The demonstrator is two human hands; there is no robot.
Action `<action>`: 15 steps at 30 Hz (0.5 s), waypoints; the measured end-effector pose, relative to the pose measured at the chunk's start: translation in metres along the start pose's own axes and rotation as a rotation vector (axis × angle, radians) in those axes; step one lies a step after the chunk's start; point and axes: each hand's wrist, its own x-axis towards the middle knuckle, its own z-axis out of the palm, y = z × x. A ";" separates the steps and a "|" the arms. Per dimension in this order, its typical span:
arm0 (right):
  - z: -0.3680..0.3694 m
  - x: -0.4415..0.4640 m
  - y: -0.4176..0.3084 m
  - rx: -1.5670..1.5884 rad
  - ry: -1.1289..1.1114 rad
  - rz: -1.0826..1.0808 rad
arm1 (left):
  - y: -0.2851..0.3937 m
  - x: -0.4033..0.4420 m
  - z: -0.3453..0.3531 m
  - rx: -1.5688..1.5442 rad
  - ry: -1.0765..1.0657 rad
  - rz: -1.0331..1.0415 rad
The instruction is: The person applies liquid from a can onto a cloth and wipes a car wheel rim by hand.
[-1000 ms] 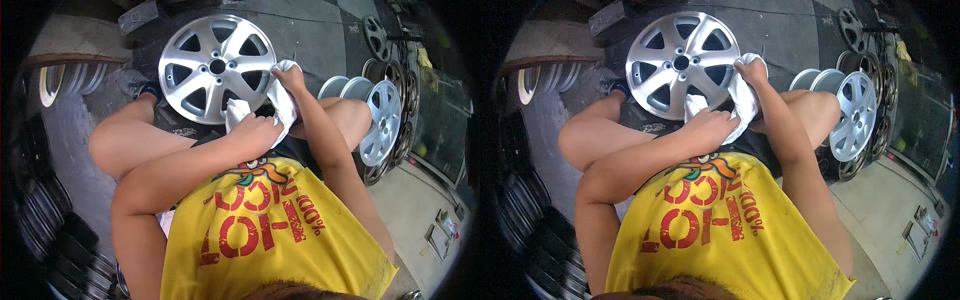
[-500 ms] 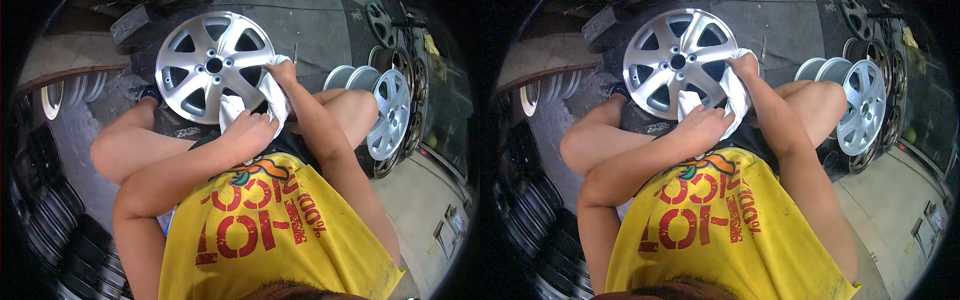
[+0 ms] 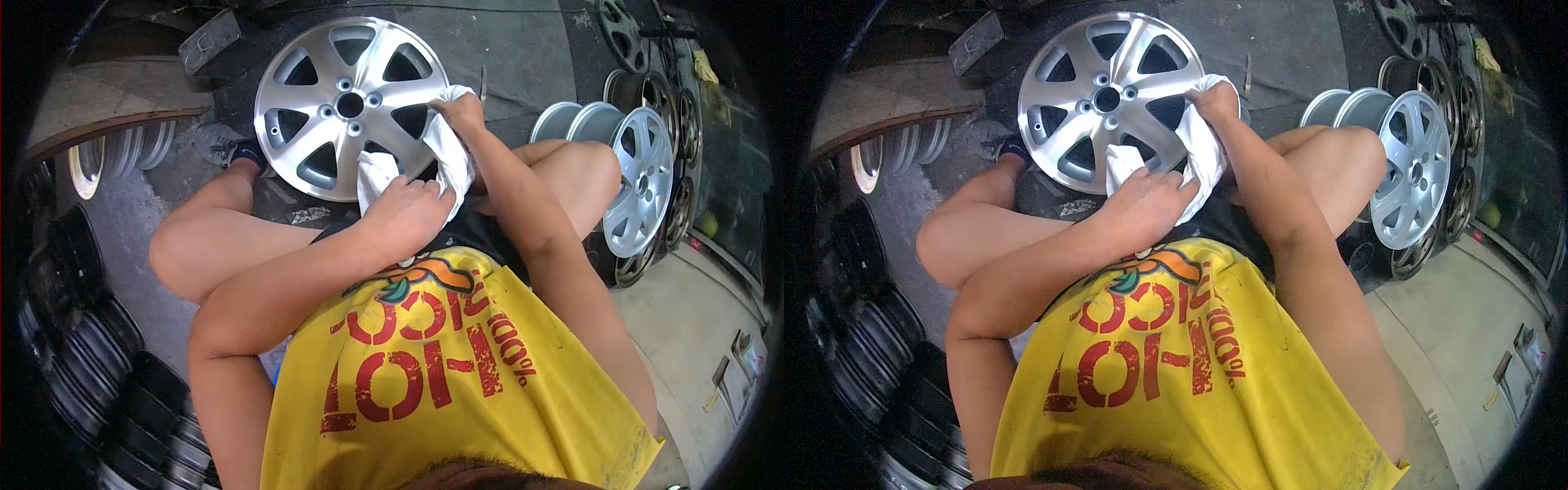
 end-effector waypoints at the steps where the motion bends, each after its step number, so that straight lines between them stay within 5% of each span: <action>1: -0.001 -0.002 -0.003 -0.028 0.006 0.022 | 0.000 0.000 0.000 0.001 -0.001 0.001; 15: -0.004 -0.004 -0.005 0.002 -0.035 0.024 | 0.000 0.000 0.001 -0.014 0.006 -0.006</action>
